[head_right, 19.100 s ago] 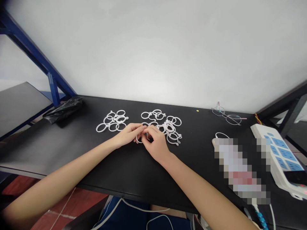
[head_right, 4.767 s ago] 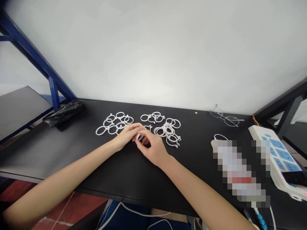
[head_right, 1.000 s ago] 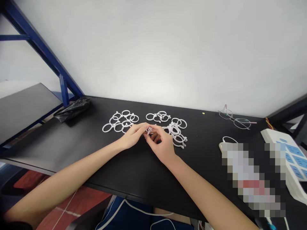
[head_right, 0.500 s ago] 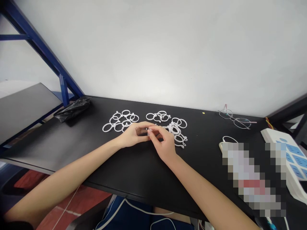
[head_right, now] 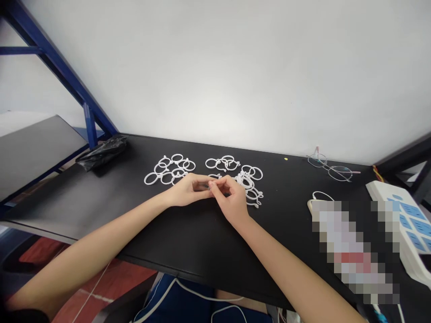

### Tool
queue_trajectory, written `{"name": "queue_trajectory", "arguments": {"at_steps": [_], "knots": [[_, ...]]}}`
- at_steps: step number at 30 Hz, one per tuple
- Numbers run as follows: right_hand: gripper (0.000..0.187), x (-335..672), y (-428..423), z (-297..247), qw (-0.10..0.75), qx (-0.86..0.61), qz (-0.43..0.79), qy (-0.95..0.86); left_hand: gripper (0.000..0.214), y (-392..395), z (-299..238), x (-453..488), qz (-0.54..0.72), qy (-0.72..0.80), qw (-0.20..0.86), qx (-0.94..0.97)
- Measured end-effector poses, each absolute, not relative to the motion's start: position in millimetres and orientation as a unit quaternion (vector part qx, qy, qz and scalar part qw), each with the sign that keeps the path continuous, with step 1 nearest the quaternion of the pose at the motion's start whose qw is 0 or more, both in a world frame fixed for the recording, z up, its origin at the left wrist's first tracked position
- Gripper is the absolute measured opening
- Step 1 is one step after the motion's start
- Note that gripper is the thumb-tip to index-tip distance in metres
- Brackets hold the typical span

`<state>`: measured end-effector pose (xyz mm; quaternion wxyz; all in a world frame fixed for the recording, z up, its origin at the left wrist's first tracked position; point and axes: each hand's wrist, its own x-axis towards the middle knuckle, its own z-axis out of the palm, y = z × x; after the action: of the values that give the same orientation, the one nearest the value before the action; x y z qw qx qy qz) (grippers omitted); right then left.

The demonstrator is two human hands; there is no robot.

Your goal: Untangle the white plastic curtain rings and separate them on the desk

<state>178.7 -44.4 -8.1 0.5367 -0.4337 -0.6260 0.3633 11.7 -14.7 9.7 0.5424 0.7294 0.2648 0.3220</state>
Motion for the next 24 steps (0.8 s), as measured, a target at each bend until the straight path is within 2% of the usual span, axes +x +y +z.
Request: {"name": "queue_trajectory", "arguments": {"at_steps": [7, 11, 14, 19, 24], "knots": [[0.023, 177, -44, -10, 0.54, -0.447, 0.351, -0.621, 0.03, -11, 8, 9, 0.362, 0.388, 0.337, 0.778], [0.021, 178, -44, -11, 0.54, -0.455, 0.336, -0.624, 0.027, -12, 5, 7, 0.372, 0.365, 0.232, 0.821], [0.018, 177, -44, -11, 0.543, -0.46, 0.312, -0.629, 0.03, -15, 2, 7, 0.332, 0.348, 0.145, 0.865], [0.007, 177, -44, -10, 0.536, -0.479, 0.221, -0.659, 0.027, -12, -2, 4, 0.238, 0.42, 0.019, 0.876], [0.007, 180, -40, -12, 0.484, -0.493, 0.137, -0.71, 0.026, -4, -5, -2, 0.194, 0.462, -0.07, 0.863]]}}
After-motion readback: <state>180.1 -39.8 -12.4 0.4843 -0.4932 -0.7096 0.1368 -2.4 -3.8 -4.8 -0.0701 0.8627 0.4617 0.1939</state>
